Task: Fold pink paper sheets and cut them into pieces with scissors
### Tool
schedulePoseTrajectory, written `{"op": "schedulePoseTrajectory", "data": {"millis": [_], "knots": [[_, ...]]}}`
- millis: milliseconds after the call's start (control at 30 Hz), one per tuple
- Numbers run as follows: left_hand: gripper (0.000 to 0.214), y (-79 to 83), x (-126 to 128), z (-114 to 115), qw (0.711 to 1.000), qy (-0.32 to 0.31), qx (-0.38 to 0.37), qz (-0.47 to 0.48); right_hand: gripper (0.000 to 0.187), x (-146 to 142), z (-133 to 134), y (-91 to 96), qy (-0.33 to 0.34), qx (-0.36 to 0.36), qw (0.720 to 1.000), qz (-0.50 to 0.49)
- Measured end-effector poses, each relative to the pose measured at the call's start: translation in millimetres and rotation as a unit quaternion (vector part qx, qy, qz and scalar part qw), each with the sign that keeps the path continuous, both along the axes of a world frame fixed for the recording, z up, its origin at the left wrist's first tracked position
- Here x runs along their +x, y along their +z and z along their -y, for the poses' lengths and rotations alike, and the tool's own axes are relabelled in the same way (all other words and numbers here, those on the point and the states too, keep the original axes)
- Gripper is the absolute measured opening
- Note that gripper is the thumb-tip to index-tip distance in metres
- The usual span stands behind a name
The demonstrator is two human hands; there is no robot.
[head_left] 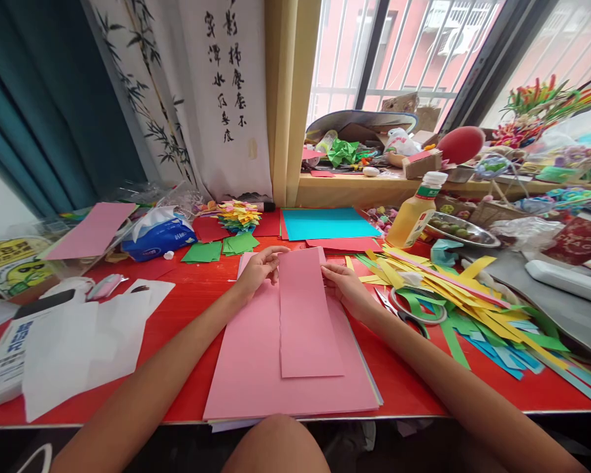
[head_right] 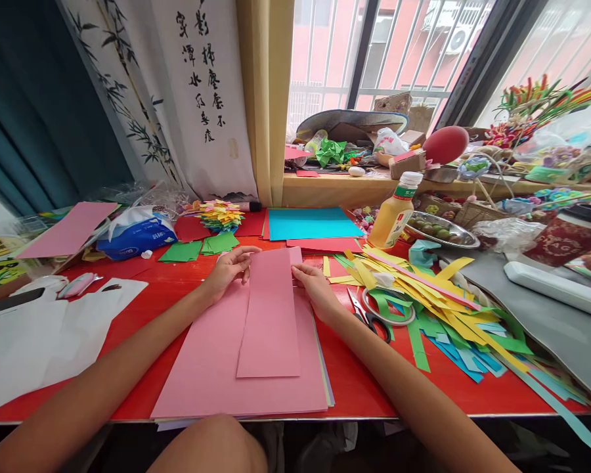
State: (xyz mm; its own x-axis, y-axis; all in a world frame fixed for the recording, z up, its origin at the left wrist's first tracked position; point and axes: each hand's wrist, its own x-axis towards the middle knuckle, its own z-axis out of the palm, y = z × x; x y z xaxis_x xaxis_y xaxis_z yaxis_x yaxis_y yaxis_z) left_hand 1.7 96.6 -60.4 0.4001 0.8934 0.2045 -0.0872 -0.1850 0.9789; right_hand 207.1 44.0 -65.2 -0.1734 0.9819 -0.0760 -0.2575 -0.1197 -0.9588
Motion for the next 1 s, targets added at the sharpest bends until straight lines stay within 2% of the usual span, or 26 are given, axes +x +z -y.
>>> {"op": "schedulePoseTrajectory", "data": {"millis": [267, 400, 500, 600, 700, 833, 1000], "knots": [[0.022, -0.9, 0.2, -1.3, 1.000, -0.001, 0.001, 0.012, 0.028, -1.7, 3.0, 2.8, 0.004, 0.027, 0.999, 0.039], [0.018, -1.3, 0.8, -0.7, 1.000, 0.001, -0.003, 0.016, 0.028, -3.6, 4.0, 2.8, -0.002, 0.082, 0.991, 0.106], [0.018, -0.5, 0.9, 0.1, 1.000, 0.002, -0.002, 0.016, 0.028, -4.8, 3.1, 0.8, -0.032, 0.134, 0.973, 0.187], [0.018, -0.3, 0.5, 0.5, 1.000, 0.000, 0.002, 0.016, 0.027, -5.7, 3.2, -0.6, -0.073, 0.182, 0.938, 0.285], [0.020, -1.3, 0.1, 0.3, 1.000, -0.007, 0.007, 0.016, 0.027, -6.7, 5.0, 0.8, -0.077, 0.209, 0.917, 0.331], [0.020, -2.4, 0.6, 0.1, 1.000, -0.012, 0.015, 0.001, 0.029, -8.2, 7.1, 3.8, -0.048, 0.204, 0.927, 0.310], [0.017, 0.0, 1.8, 2.8, 1.000, -0.014, 0.017, -0.014, 0.027, -9.1, 6.2, 1.8, -0.057, 0.187, 0.936, 0.292]]}}
